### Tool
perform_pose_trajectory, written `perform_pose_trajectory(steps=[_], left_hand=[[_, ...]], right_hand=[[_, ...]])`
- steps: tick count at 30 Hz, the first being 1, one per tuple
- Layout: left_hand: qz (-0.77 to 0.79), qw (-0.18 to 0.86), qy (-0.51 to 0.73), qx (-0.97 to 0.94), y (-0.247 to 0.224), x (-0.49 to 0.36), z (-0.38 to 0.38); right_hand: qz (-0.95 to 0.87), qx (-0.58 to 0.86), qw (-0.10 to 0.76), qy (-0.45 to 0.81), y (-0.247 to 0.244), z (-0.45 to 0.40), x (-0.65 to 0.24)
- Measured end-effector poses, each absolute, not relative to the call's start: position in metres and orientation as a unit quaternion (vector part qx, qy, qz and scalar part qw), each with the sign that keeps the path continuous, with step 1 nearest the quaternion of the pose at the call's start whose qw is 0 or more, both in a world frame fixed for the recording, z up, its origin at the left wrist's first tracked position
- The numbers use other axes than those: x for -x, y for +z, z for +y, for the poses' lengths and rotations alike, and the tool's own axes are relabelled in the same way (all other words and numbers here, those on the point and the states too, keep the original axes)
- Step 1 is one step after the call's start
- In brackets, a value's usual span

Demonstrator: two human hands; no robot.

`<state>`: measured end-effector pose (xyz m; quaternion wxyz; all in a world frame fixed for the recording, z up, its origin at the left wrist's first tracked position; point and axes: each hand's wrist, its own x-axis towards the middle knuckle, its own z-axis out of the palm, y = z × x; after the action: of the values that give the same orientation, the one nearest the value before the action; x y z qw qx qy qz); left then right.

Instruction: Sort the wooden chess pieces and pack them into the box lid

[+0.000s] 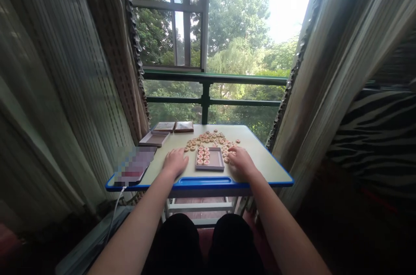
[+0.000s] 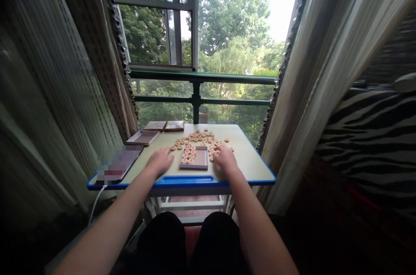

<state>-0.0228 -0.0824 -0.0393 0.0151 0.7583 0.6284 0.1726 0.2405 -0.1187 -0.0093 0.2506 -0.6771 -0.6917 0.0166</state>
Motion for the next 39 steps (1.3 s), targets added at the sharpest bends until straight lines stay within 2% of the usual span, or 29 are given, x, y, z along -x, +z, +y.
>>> perform_pose_trajectory(steps=[6, 10, 14, 16, 19, 21, 25, 29, 34, 39], left_hand=[[0.6, -0.017, 0.244, -0.762, -0.029, 0.019, -0.079], [0.539, 0.046, 0.29, -0.789, 0.0, -0.001, -0.053], [0.471, 0.08, 0.458, -0.75, 0.02, -0.031, -0.012], [0.457, 0.09, 0.475, -0.747, 0.016, -0.039, 0.007], [0.449, 0.075, 0.407, -0.792, -0.002, -0.036, 0.027], [0.459, 0.048, 0.333, -0.822, -0.016, -0.029, 0.033], [0.491, 0.071, 0.23, -0.838, -0.029, -0.019, 0.035], [0.504, 0.078, 0.214, -0.833, -0.028, -0.019, 0.034], [0.493, 0.069, 0.25, -0.83, -0.027, -0.024, 0.033], [0.483, 0.085, 0.225, -0.842, -0.031, -0.025, 0.036]], right_hand=[[-0.748, 0.622, 0.215, 0.078, 0.021, -0.102, -0.259], [-0.759, 0.605, 0.206, 0.125, 0.045, -0.08, -0.262], [-0.78, 0.579, 0.221, 0.083, 0.049, -0.056, -0.265], [-0.784, 0.569, 0.246, 0.032, 0.039, -0.046, -0.27], [-0.78, 0.576, 0.242, -0.02, 0.016, -0.035, -0.28], [-0.778, 0.581, 0.239, -0.018, 0.004, -0.03, -0.284], [-0.801, 0.558, 0.216, -0.007, -0.006, -0.025, -0.282], [-0.822, 0.539, 0.183, 0.009, -0.01, -0.023, -0.274], [-0.827, 0.523, 0.205, -0.006, -0.013, -0.023, -0.271], [-0.843, 0.506, 0.18, 0.0, -0.014, -0.023, -0.265]])
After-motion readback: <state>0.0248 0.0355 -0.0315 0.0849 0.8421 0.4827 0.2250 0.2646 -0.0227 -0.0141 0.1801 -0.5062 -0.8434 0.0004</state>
